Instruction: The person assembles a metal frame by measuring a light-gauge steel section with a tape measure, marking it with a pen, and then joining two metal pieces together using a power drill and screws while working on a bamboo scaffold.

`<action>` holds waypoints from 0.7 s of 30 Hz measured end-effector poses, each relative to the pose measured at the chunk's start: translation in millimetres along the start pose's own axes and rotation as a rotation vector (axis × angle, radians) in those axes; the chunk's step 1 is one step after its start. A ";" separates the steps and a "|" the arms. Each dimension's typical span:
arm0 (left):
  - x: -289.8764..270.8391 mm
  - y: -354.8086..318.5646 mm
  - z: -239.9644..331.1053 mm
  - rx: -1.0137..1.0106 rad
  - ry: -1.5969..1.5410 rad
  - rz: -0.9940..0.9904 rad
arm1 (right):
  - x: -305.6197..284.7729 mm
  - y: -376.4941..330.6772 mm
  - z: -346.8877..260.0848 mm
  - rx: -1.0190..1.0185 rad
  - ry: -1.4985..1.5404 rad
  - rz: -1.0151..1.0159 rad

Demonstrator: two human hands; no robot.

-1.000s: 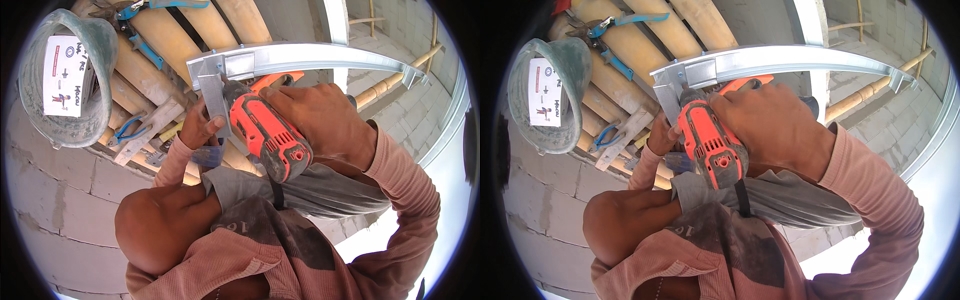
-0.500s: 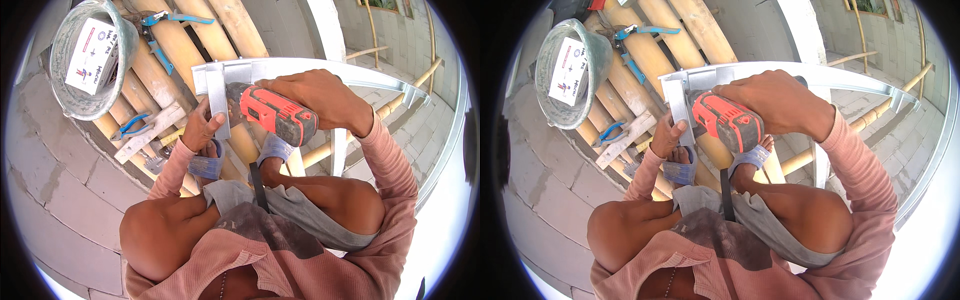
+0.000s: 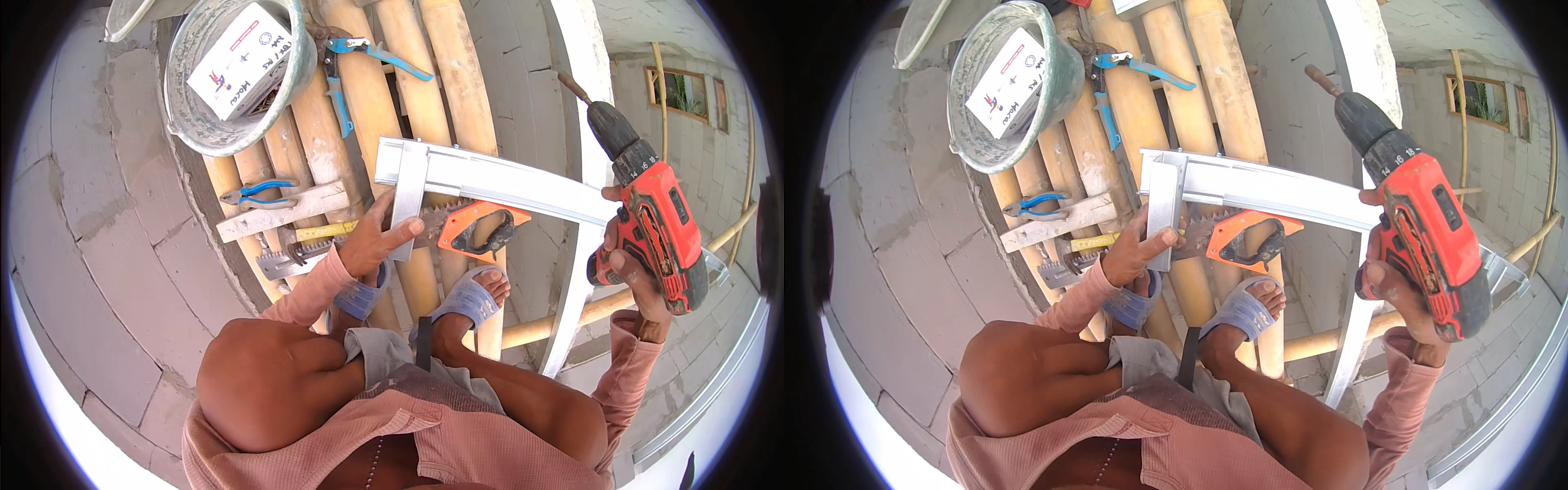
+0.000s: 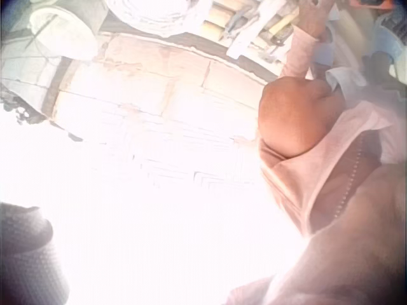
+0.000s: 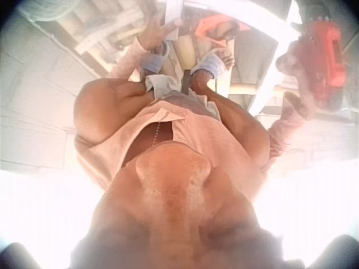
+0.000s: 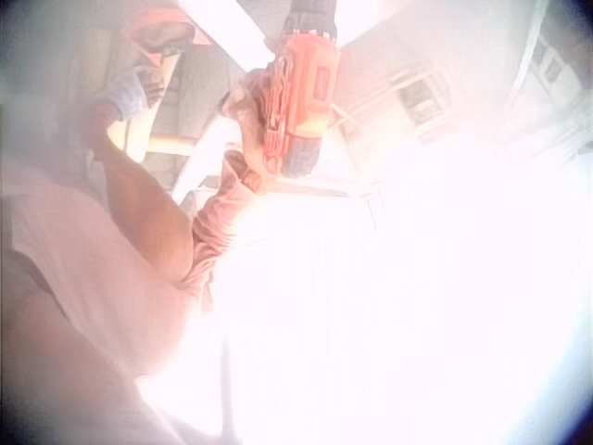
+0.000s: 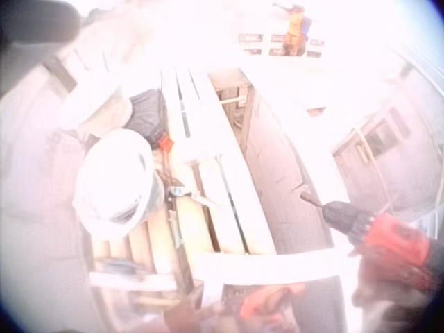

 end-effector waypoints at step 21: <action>-22.3 1.5 0.2 0.225 0.307 0.016 | 429.4 229.8 -136.0 -1.096 -1.248 -0.467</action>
Point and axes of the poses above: each hand's wrist, its own y-axis towards the middle knuckle, its own x-axis out of the palm, z = x × y, the point moved 10 cm from there along y, towards the middle knuckle, and after that the axes turned 1 degree about -x, right-handed, at the moved point
